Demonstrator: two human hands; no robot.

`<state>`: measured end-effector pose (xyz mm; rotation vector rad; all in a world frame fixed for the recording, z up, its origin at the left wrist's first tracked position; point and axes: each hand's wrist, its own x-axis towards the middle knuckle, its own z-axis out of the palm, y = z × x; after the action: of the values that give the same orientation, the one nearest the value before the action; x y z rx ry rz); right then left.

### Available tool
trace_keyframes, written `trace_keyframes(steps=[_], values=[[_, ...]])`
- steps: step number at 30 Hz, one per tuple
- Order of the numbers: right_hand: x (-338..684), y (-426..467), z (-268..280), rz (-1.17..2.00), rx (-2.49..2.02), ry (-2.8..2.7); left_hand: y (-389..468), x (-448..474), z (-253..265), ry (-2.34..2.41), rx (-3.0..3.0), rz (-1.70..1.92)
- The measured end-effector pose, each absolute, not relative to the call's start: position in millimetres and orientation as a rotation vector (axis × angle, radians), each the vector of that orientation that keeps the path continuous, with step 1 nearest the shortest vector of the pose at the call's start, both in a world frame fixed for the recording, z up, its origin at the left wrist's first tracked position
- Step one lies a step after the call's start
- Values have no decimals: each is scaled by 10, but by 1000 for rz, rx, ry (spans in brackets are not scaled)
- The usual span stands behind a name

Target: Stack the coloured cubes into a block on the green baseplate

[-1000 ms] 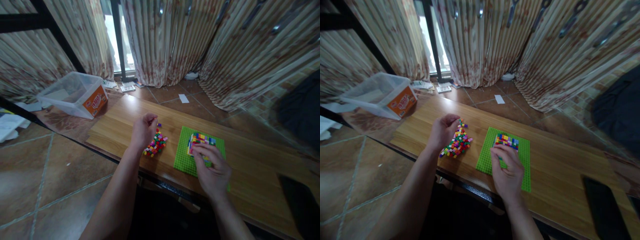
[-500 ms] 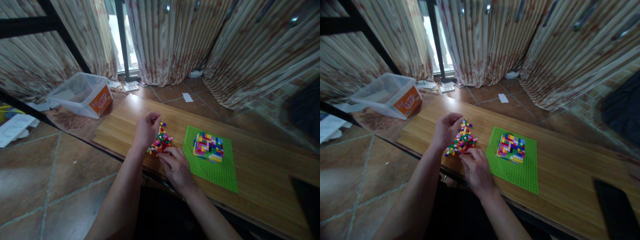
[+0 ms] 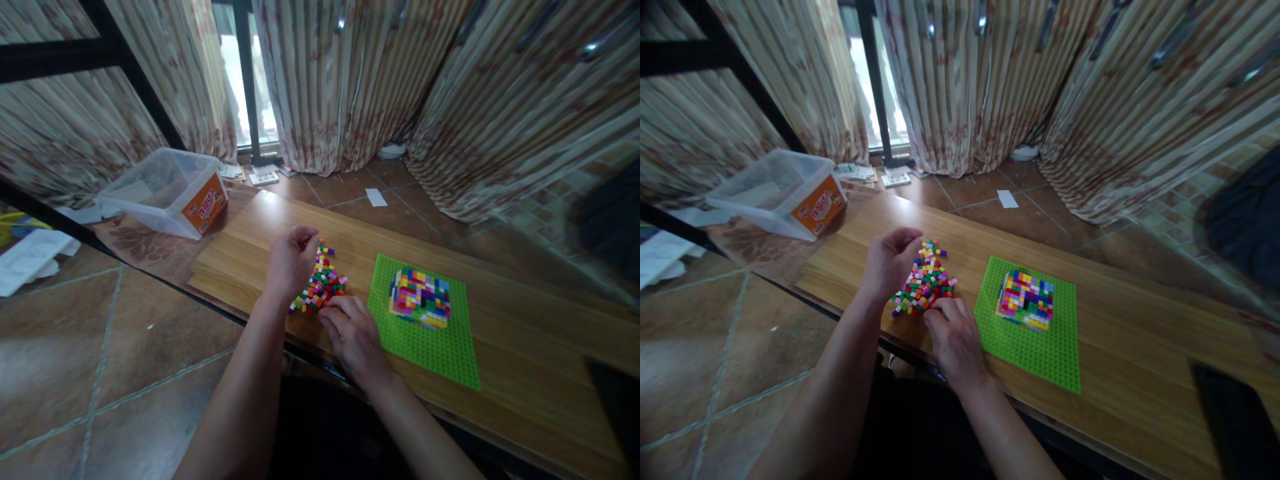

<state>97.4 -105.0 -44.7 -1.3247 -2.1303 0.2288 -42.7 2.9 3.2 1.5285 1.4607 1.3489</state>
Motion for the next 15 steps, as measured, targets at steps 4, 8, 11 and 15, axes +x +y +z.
trace_keyframes(steps=[4, 8, 11, 15], values=[[995, -1068, -418, 242, -1332, -2105, 41, -411, 25, 1461, 1515, 1345], [1100, -1102, -340, 305, -1299, -2001, 49, -400, 10, 1455, 1520, 1350], [1243, -1139, -270, 360, -1308, -1896, 43, -391, 20, 1453, 1527, 1338], [1499, -1191, -187, 348, -1361, -1803, 36, -375, 40, 1467, 1522, 1304]])
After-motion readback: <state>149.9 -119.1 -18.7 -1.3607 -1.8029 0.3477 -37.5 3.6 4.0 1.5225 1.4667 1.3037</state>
